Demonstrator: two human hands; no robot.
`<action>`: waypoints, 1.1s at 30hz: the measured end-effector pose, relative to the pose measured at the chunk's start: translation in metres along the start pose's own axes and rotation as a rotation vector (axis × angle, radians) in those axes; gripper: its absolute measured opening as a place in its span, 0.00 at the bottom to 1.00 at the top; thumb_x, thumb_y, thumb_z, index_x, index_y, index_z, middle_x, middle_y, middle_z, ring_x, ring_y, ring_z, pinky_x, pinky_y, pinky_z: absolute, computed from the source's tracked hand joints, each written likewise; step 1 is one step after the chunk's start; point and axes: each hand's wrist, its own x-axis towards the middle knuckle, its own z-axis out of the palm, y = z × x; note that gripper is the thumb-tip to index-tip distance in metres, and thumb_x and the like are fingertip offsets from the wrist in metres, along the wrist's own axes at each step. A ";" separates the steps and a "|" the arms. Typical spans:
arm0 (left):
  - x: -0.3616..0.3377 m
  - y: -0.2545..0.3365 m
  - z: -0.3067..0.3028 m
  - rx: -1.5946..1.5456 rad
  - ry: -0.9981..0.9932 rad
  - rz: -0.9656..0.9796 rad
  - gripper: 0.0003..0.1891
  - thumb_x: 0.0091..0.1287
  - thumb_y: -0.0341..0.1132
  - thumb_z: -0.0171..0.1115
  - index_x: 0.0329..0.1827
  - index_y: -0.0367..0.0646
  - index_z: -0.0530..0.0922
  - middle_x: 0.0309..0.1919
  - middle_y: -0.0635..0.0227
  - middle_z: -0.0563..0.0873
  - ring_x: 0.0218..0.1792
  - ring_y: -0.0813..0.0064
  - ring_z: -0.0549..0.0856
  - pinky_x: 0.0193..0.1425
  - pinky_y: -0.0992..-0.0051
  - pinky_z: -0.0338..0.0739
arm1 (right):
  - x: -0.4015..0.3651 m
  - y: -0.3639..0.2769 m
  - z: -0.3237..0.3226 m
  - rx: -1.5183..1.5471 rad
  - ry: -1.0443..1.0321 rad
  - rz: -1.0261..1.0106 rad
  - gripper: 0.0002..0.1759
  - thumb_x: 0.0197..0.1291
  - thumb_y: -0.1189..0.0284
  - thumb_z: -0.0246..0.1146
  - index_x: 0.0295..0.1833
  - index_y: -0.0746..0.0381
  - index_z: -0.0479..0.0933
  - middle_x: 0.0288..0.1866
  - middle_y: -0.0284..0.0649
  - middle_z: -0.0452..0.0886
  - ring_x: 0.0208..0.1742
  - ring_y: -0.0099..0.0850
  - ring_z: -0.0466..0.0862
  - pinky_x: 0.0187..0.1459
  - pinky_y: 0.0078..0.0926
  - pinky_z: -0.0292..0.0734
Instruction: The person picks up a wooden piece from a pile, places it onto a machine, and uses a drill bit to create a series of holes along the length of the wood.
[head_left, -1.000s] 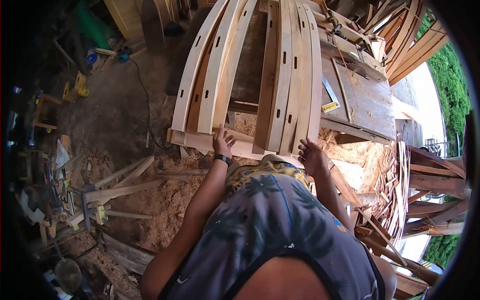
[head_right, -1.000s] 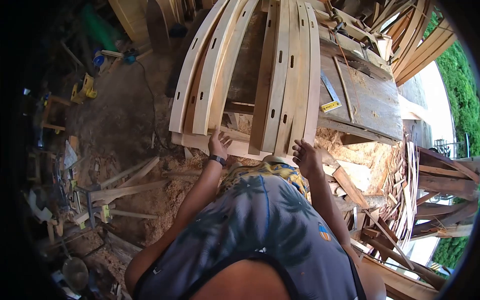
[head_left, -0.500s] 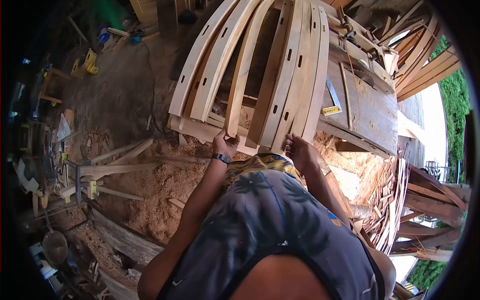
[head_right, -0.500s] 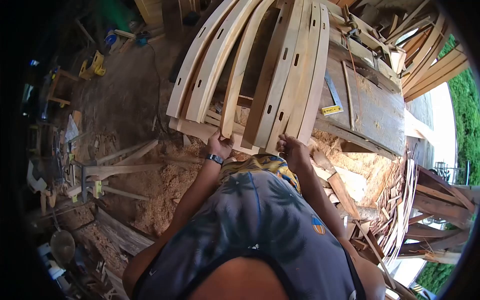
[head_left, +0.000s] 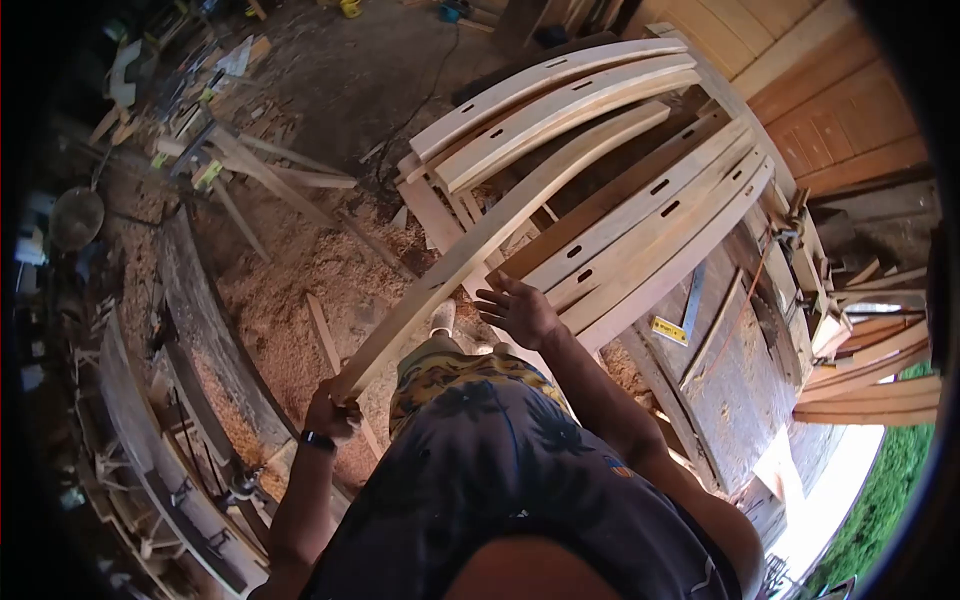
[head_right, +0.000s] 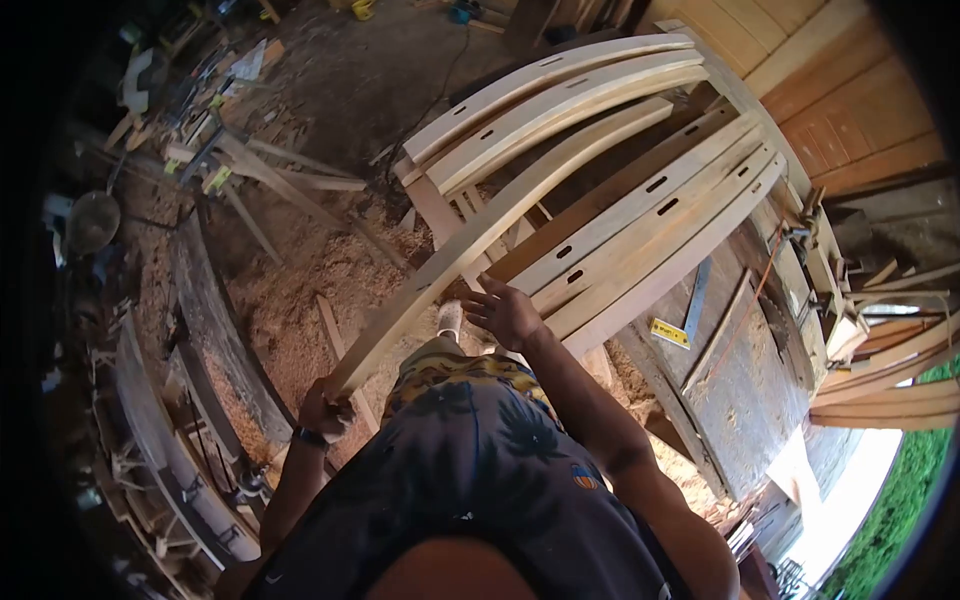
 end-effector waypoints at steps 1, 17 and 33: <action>-0.019 -0.010 -0.036 -0.063 0.052 -0.035 0.24 0.72 0.59 0.61 0.40 0.44 0.83 0.25 0.68 0.76 0.24 0.70 0.75 0.25 0.72 0.74 | 0.007 0.002 0.002 0.006 -0.004 -0.024 0.44 0.73 0.51 0.70 0.85 0.63 0.64 0.82 0.56 0.73 0.76 0.48 0.78 0.77 0.50 0.73; -0.055 -0.303 -0.264 -0.519 0.507 0.535 0.26 0.73 0.69 0.57 0.37 0.55 0.81 0.17 0.77 0.71 0.17 0.72 0.71 0.23 0.70 0.66 | 0.053 0.042 0.009 -0.074 0.044 0.047 0.25 0.69 0.53 0.69 0.66 0.51 0.82 0.64 0.41 0.83 0.68 0.47 0.82 0.71 0.63 0.81; -0.035 -0.458 -0.323 -0.752 0.832 0.693 0.45 0.62 0.85 0.62 0.58 0.50 0.86 0.33 0.72 0.86 0.26 0.76 0.80 0.28 0.75 0.72 | 0.108 0.199 0.198 -0.523 -0.389 0.250 0.25 0.69 0.66 0.73 0.69 0.59 0.79 0.65 0.42 0.82 0.69 0.42 0.81 0.70 0.56 0.79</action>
